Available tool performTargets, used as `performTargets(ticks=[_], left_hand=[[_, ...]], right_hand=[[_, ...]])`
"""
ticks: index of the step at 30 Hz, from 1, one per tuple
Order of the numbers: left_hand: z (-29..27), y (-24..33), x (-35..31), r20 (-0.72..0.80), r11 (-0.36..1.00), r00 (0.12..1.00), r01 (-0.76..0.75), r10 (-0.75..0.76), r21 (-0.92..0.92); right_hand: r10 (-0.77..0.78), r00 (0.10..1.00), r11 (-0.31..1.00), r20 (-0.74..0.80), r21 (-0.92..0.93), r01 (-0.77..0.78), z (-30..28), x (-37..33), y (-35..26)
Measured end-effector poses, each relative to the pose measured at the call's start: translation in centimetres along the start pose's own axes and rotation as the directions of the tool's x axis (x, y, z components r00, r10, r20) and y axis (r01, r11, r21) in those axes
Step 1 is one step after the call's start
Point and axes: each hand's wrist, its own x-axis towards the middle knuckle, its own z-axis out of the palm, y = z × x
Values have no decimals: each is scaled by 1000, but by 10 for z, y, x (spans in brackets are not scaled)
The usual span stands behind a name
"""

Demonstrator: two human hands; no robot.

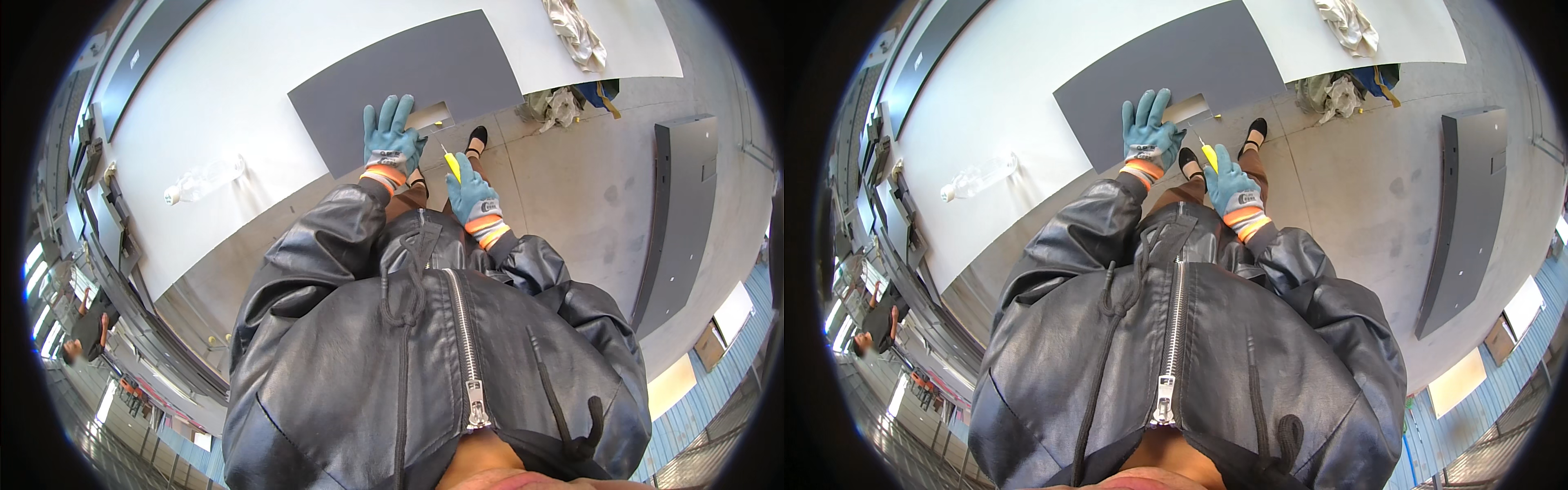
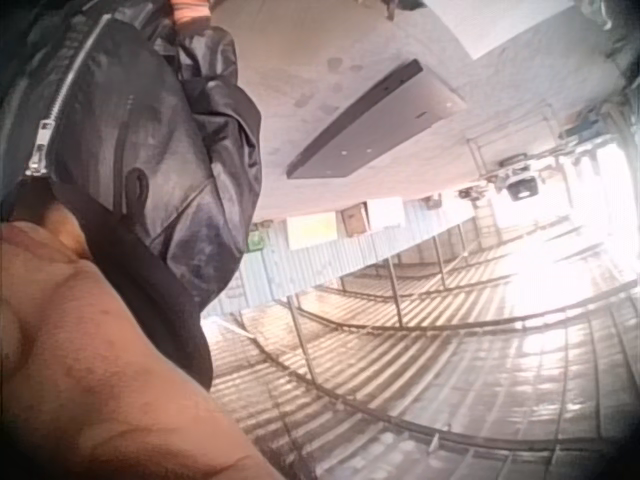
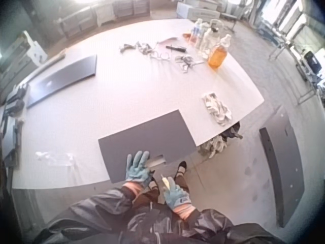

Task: The person handles dark rectangular panels on a white workbench, applies yellow tape to one panel, uses a utility knife to cut a rectangular section, and wipes the panel with a cloth. The person also pours liquid from a bottle onto the cloth and continues wiping.

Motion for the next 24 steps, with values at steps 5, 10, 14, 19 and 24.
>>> performTargets(ticks=[5,10,14,19,24], left_hand=[[-2,1,-1,31,1000,999,16,-16,-6],[-3,3,0,48,1000,999,7,-7,9],[0,2,0,67,999,998,2,-5,44],[-1,3,2,96,997,995,3,-10,71],[0,3,0,96,997,995,-5,-3,79]], right_hand=[[44,998,997,55,-61,-41,-5,-1,-4],[12,1000,994,-20,-111,-14,14,1,3],[100,994,995,49,-30,-98,16,7,-3],[111,994,988,23,101,-113,25,11,-7],[82,996,992,-24,94,-80,21,15,-14]])
